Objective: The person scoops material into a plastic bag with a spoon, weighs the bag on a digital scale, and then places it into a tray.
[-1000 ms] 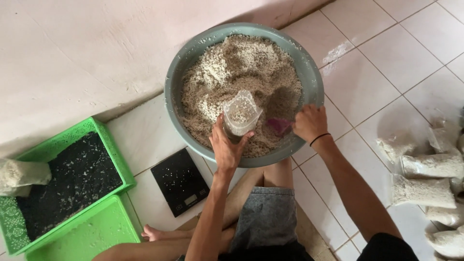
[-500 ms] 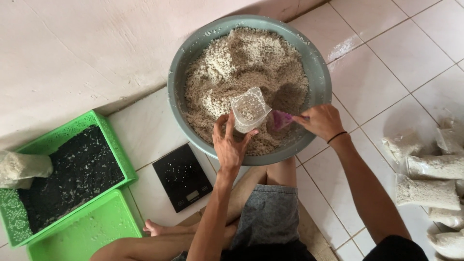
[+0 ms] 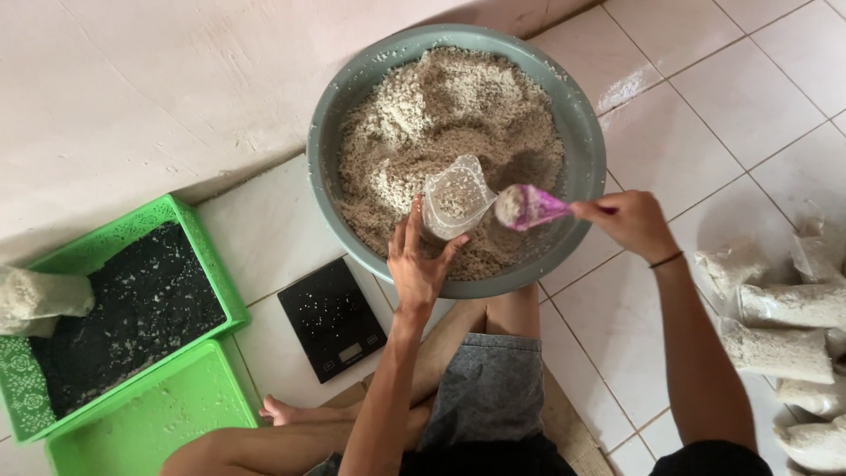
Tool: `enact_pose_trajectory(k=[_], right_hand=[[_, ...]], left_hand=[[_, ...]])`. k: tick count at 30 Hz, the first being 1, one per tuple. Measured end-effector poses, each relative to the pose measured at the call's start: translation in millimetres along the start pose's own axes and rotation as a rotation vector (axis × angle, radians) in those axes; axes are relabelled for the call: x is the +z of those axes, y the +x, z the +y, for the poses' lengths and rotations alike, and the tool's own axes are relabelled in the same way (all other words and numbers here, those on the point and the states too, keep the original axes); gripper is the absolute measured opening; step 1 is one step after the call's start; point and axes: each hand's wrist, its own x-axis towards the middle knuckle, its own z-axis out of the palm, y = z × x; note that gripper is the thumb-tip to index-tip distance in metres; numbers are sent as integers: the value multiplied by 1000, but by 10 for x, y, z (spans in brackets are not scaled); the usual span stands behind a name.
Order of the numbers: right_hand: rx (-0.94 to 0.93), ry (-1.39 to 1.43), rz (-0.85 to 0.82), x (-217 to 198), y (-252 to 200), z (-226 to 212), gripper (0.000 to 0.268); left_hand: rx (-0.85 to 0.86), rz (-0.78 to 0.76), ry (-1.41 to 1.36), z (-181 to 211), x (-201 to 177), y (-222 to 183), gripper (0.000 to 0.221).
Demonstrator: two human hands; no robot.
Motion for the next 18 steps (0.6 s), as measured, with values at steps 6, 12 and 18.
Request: enact_pose_trajectory(k=[6, 12, 18], right_hand=[[-92, 241, -17, -652, -73, -400, 29], [-34, 241, 117, -976, -142, -1021, 16], [-305, 208, 182, -912, -78, -1372, 16]], left_hand=[[29, -150, 33, -27, -8, 11, 94], [74, -72, 68, -47, 35, -14, 91], [60, -89, 66, -22, 33, -11, 87]])
